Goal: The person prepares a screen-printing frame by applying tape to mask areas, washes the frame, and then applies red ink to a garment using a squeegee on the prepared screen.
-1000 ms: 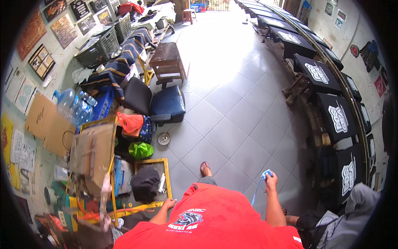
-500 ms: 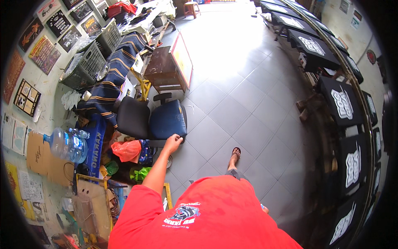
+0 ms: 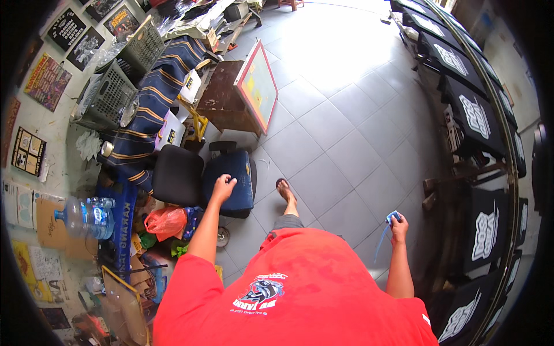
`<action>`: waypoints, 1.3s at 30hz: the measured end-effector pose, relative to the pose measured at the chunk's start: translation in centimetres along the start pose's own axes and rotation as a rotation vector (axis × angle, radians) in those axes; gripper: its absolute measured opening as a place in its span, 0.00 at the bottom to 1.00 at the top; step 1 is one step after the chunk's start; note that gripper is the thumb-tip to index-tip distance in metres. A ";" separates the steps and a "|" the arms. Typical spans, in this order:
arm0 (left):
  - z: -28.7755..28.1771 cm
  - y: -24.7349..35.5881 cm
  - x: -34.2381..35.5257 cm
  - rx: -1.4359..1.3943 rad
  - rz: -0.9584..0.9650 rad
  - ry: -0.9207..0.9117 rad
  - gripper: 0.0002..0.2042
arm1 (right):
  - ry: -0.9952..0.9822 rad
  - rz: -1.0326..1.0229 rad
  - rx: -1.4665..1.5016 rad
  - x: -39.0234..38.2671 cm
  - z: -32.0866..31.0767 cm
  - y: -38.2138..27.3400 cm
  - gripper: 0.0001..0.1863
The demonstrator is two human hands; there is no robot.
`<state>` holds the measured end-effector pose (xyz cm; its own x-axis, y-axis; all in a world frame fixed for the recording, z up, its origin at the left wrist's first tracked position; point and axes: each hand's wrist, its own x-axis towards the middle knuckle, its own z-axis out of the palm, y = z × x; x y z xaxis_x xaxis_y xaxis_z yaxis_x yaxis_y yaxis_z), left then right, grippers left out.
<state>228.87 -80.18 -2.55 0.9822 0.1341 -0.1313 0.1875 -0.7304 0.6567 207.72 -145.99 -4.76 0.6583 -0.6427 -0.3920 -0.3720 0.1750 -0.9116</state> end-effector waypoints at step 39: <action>11.6 16.0 66.8 0.353 -0.363 -0.066 0.24 | -0.141 0.423 -0.217 45.7 33.4 -27.2 0.16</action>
<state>297.42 -90.68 -9.48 0.8497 0.3866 -0.3586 0.4910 -0.8281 0.2707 269.73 -155.21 -2.01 0.4971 -0.4390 -0.7484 -0.7433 0.2296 -0.6284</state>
